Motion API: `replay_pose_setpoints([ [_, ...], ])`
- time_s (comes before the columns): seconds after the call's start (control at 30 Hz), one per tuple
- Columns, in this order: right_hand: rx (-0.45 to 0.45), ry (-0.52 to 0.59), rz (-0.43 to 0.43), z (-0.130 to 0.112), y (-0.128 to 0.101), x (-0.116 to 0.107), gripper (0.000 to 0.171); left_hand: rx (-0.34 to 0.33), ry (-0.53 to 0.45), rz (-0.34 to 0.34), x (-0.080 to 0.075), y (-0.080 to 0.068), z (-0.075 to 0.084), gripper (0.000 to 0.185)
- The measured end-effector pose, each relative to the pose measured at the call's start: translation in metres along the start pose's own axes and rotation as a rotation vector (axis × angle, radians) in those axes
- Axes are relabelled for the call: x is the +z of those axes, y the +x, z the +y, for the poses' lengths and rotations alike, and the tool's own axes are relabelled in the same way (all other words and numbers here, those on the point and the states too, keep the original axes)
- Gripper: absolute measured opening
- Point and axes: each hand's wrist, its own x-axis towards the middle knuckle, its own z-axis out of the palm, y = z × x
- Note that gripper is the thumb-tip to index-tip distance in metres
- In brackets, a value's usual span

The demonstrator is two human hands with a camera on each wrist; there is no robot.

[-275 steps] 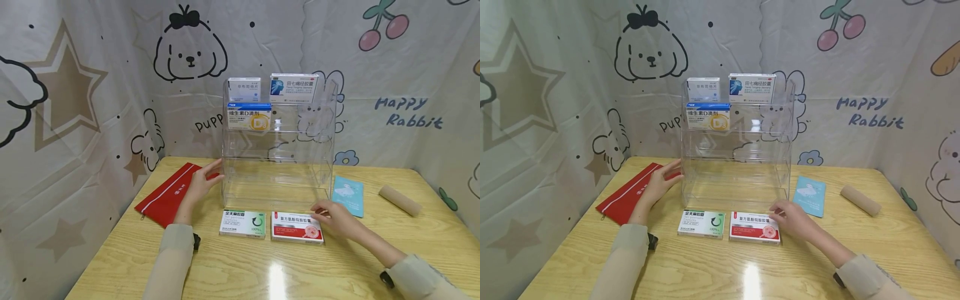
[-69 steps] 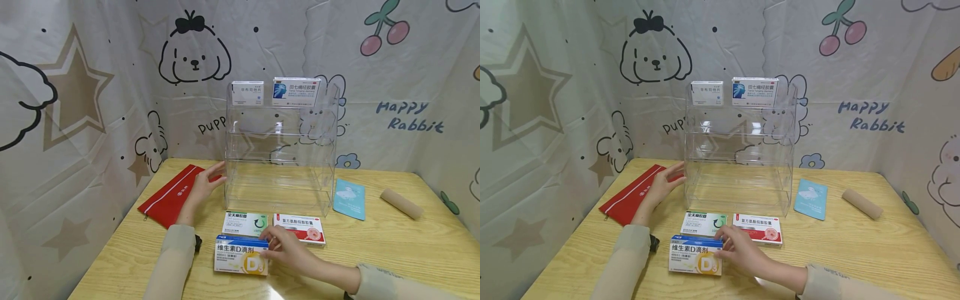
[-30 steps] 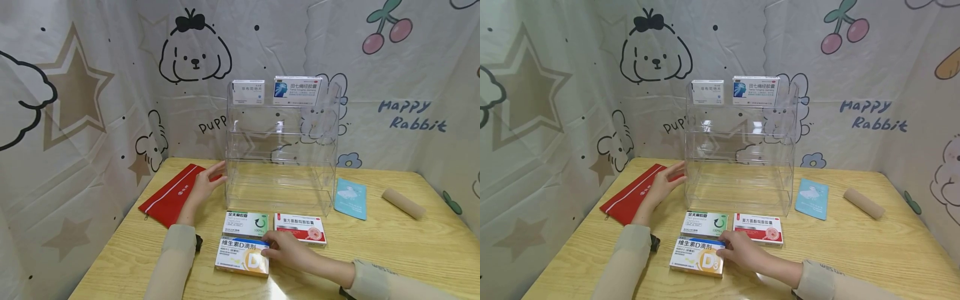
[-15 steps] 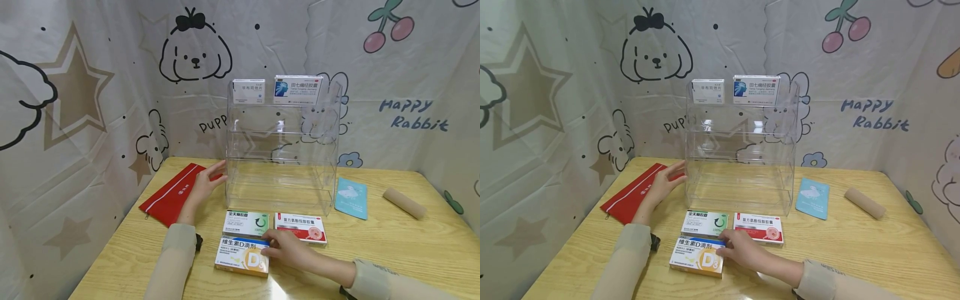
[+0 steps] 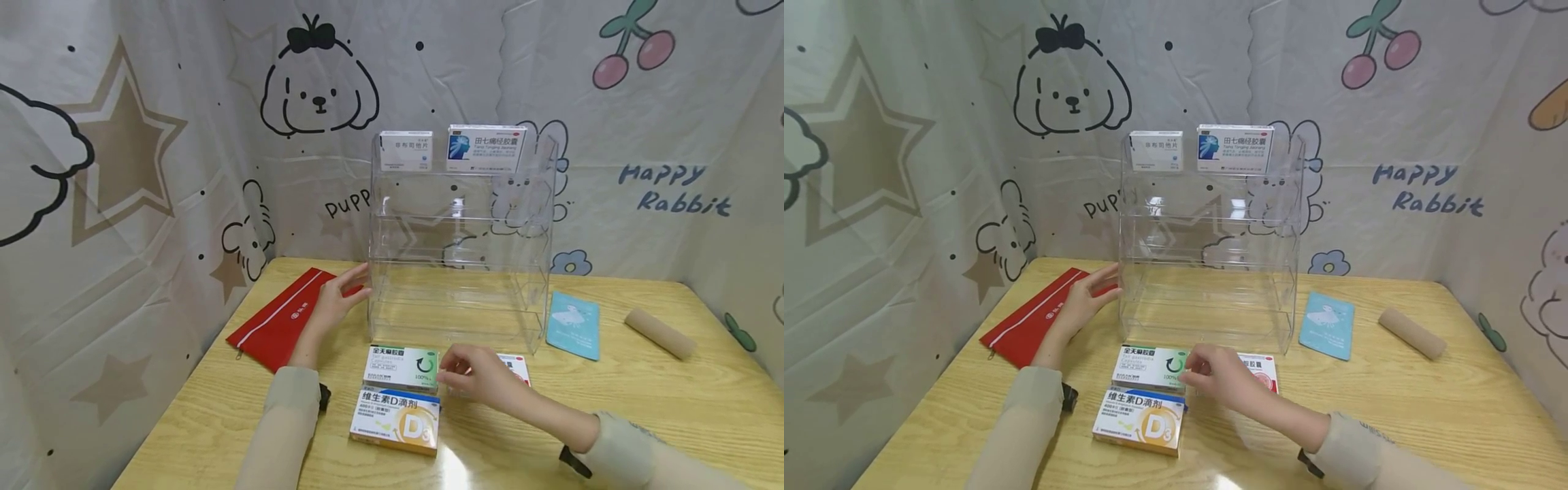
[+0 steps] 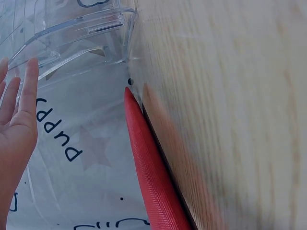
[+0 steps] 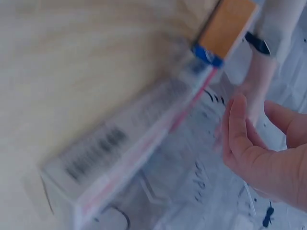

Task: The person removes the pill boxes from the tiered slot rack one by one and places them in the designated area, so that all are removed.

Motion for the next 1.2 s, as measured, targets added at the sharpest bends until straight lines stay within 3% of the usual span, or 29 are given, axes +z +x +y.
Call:
replay_pose_setpoints([
  [0.23, 0.019, -0.026, 0.094, -0.01, 0.019, -0.038, 0.012, 0.006, -0.004, 0.007, -0.001, -0.001, -0.002, 0.058],
  [0.57, -0.02, -0.13, 0.328, -0.022, 0.053, -0.109, 0.024, 0.011, 0.009, 0.013, -0.001, -0.001, -0.004, 0.058],
  [0.77, 0.011, -0.187, 0.471, -0.032, 0.068, -0.152, 0.032, -0.003, -0.016, 0.013, 0.0, -0.003, -0.003, 0.057],
  [1.2, 0.011, -0.284, 0.728, -0.035, 0.111, -0.221, 0.042, 0.021, -0.014, 0.008, -0.001, 0.0, -0.004, 0.057],
])
